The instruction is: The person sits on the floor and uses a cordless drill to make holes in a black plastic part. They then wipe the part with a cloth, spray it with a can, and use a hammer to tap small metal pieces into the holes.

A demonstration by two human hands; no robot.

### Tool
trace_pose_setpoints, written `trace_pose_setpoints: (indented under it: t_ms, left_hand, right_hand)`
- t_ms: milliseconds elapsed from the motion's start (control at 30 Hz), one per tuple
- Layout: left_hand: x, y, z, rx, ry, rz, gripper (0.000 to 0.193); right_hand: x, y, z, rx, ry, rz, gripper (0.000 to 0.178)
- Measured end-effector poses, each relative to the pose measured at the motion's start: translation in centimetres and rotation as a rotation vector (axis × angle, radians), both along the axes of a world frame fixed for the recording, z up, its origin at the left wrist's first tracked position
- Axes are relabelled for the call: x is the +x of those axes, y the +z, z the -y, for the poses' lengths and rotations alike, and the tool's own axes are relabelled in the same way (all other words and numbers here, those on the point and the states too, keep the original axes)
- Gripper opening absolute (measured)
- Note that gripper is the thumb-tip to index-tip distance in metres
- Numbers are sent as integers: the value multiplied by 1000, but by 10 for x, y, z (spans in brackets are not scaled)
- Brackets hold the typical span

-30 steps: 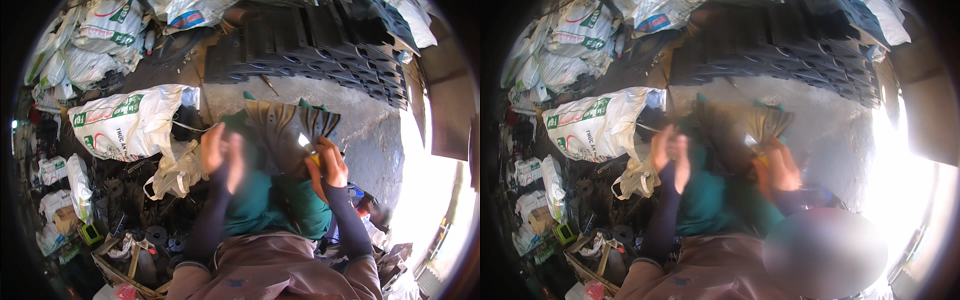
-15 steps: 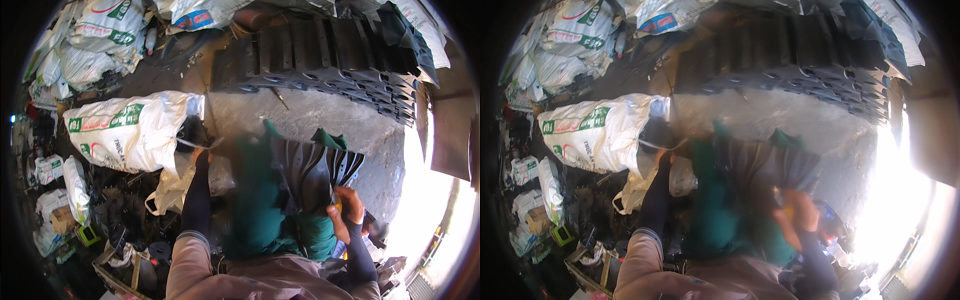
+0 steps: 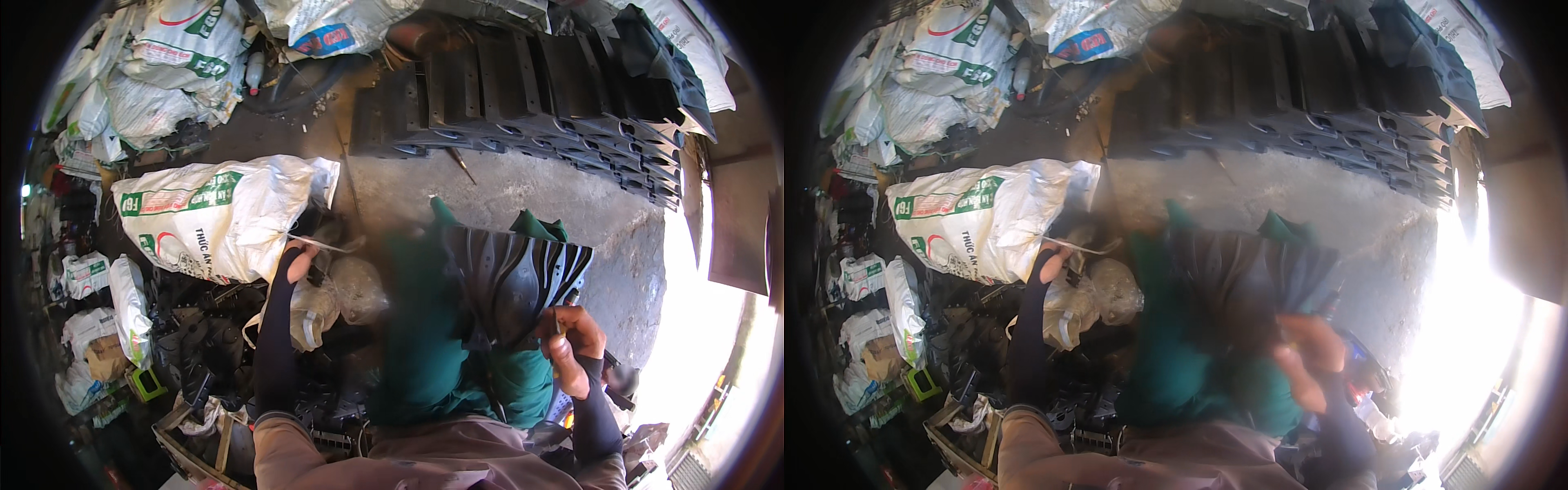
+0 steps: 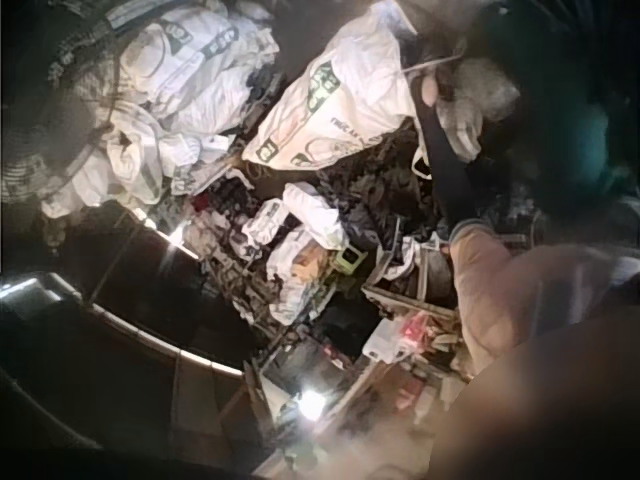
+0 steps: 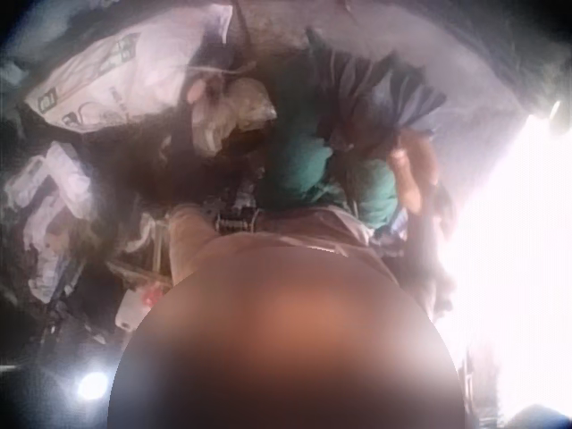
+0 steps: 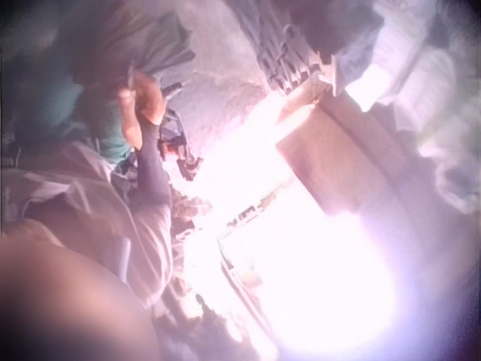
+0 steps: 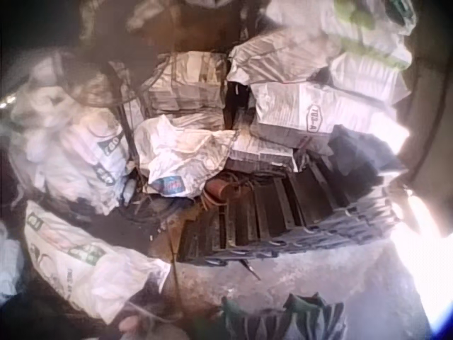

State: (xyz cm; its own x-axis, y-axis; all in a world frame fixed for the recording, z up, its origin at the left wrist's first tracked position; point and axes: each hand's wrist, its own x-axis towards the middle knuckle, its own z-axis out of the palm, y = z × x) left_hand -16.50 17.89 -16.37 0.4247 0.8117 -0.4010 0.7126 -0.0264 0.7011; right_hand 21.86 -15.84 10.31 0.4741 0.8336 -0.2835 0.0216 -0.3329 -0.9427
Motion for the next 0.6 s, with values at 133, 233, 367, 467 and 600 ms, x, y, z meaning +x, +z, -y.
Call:
trace_pose_setpoints:
  t_ms: [133, 233, 367, 467, 600]
  left_hand:
    - [14, 103, 23, -375, 109, 312, 16]
    - [28, 180, 60, -390, 303, 552, 20]
    - [37, 267, 112, -244, 360, 667, 19]
    - [41, 311, 156, -27, 459, 572, 17]
    - [37, 356, 202, 352, 668, 388, 23]
  right_hand:
    - [-14, 10, -3, 63, 89, 4, 57]
    - [-27, 22, -11, -26, 167, 33, 48]
    - [-49, 34, -30, -48, 273, 26, 41]
    - [-66, 33, -38, -42, 327, 2, 38]
    - [-83, 29, -36, -24, 448, 4, 43]
